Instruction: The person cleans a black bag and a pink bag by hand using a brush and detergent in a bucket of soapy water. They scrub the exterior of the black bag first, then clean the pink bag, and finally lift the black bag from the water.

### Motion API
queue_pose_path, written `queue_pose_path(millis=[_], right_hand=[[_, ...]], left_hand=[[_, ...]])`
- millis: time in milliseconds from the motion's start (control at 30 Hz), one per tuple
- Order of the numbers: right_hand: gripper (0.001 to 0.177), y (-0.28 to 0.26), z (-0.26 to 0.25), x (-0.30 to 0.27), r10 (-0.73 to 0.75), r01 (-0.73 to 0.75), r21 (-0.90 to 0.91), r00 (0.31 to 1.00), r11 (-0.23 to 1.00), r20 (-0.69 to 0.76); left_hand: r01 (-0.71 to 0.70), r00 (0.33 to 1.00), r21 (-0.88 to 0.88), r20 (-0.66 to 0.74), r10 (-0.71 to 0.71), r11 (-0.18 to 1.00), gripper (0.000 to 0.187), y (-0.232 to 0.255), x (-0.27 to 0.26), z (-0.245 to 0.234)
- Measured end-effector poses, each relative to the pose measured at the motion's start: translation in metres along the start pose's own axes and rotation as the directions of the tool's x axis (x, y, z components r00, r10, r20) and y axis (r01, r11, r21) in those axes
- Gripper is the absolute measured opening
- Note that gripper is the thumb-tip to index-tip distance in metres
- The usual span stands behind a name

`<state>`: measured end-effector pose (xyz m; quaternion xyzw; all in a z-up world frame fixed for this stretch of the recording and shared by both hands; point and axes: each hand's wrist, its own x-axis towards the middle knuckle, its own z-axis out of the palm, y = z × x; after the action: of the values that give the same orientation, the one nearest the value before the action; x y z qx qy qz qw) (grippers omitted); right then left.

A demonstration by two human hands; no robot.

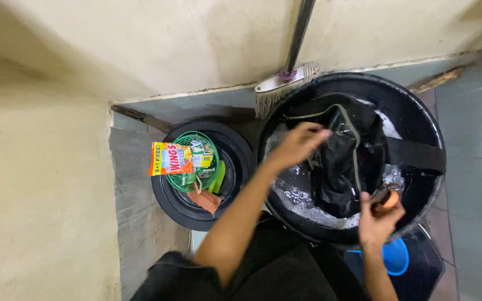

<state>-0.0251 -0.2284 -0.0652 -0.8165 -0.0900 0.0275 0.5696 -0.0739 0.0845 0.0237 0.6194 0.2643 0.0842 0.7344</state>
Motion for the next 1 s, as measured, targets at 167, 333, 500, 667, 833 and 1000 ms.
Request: queue_pose_path(millis=[167,333,500,667,833,1000], right_hand=[[0.098,-0.021,0.015,-0.018,0.233,-0.222,-0.285,0.973,0.932,0.002],[0.109,-0.03,0.017,-0.021,0.391,-0.359,-0.422,0.92,0.833,-0.011],[0.108,-0.036,0.015,-0.022,0.442,-0.393,-0.411,0.896,0.822,0.027],[0.089,-0.032,0.014,-0.019,0.455,-0.451,-0.064,0.886,0.89,0.089],[0.09,-0.02,0.0,-0.017,0.411,-0.414,0.006,0.905,0.91,0.109],[0.095,-0.018,-0.005,-0.009,0.56,-0.565,0.026,0.822,0.825,0.102]], left_hand=[[-0.07,0.909,-0.024,-0.412,0.055,0.997,0.027,-0.04,-0.054,-0.131],[0.567,0.138,0.529,-0.817,0.561,0.631,0.046,-0.133,-0.138,-0.308],[0.897,0.275,0.352,-0.919,0.284,0.269,0.132,-0.171,-0.204,-0.395],[0.697,0.278,0.179,-0.96,-0.031,0.695,0.044,-0.176,-0.214,-0.378],[0.638,0.423,0.61,-0.787,0.448,0.47,0.058,-0.159,-0.222,-0.366],[0.739,0.469,0.465,-0.875,0.123,0.487,0.077,-0.149,-0.216,-0.361]])
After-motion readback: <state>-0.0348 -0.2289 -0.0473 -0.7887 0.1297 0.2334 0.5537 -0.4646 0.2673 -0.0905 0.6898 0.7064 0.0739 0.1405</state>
